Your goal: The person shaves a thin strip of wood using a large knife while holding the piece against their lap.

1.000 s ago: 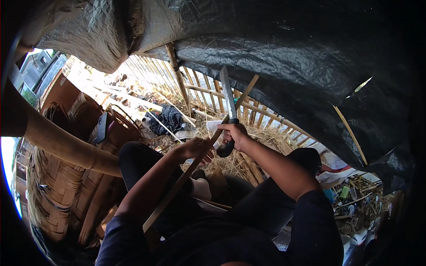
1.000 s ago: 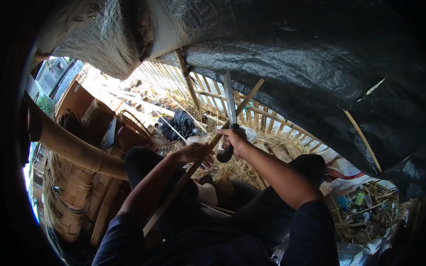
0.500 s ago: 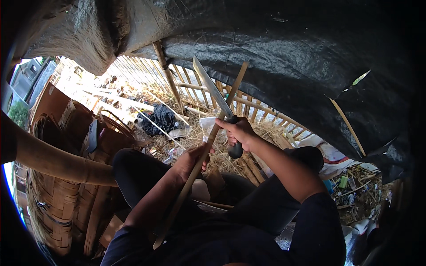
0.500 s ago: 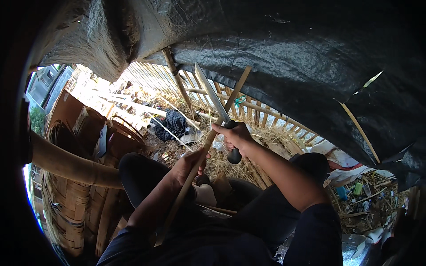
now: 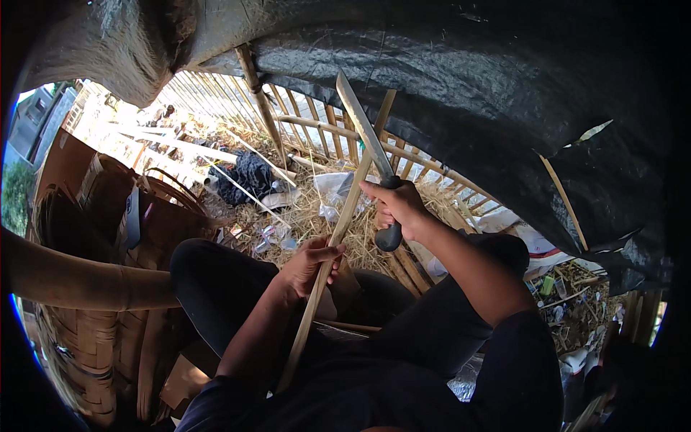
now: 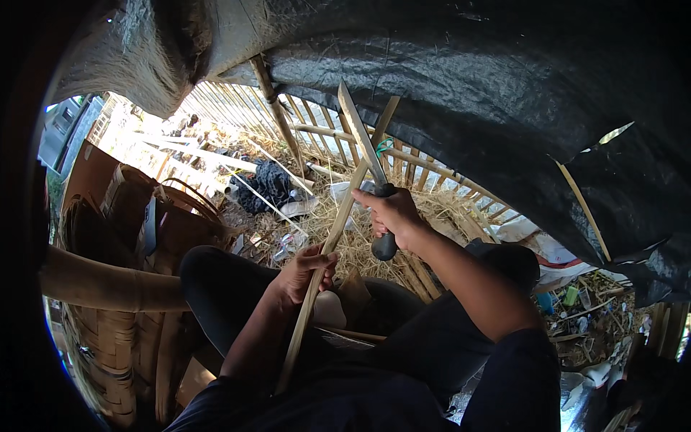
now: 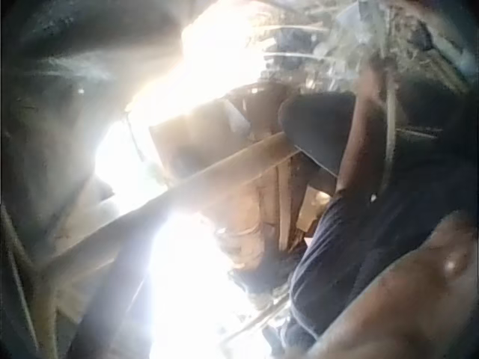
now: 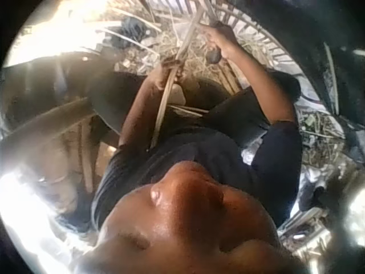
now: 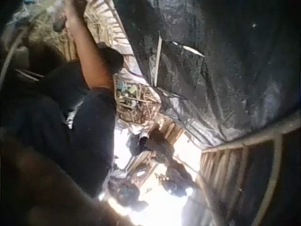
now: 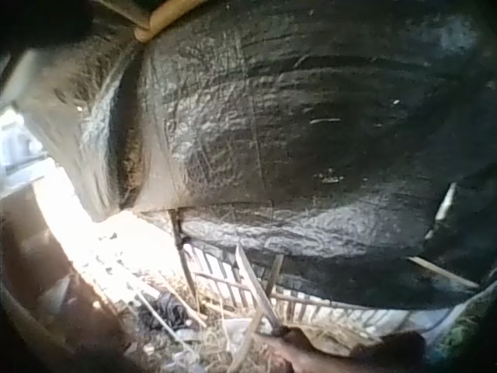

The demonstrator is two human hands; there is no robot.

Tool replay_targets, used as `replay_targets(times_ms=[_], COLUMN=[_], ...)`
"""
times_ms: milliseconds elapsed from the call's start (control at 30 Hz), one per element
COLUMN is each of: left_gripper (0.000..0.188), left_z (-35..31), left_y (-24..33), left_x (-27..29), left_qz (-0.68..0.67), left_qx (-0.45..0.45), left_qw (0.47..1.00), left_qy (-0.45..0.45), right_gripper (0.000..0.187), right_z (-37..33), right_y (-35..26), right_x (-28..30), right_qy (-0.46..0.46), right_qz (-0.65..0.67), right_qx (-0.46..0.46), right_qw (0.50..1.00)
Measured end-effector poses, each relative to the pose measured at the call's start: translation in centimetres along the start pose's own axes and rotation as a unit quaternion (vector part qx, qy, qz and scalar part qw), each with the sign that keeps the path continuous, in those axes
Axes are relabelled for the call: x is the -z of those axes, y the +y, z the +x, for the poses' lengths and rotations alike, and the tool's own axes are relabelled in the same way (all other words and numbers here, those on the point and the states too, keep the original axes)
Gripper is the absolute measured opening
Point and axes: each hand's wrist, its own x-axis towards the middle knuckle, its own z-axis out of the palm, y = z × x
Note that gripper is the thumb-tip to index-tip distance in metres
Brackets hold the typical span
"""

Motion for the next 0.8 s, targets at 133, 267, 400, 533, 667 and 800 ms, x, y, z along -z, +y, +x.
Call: replay_targets(times_ms=[133,267,400,533,667,800], left_gripper=[0.020,0.038,0.043,0.040,0.039,0.040], left_z=[0.0,0.6,1.1,0.9,0.7,1.2], left_y=[1.6,2.1,2.3,2.4,2.7,1.4], left_x=[0.2,0.1,0.6,0.7,0.0,-0.2], left_qz=[0.027,0.008,0.019,0.000,-0.088,-0.055], left_qx=[-0.017,-0.043,-0.073,-0.072,-0.024,-0.039], left_qw=[0.996,0.999,0.997,0.997,0.995,0.998], left_qy=[-0.087,0.014,-0.007,-0.037,-0.042,-0.008], right_gripper=[0.037,0.044,0.052,0.055,0.052,0.042], right_z=[0.0,1.0,1.6,2.5,2.3,0.9], right_y=[0.4,1.7,2.7,4.4,4.3,2.8], right_x=[-0.1,0.4,1.2,1.6,2.1,1.0], right_qy=[0.011,-0.009,-0.065,-0.073,-0.068,-0.048], right_qz=[-0.074,-0.141,-0.135,-0.200,-0.336,-0.440], right_qx=[0.050,0.116,0.164,0.224,0.334,0.375], right_qw=[0.996,0.983,0.975,0.951,0.878,0.814])
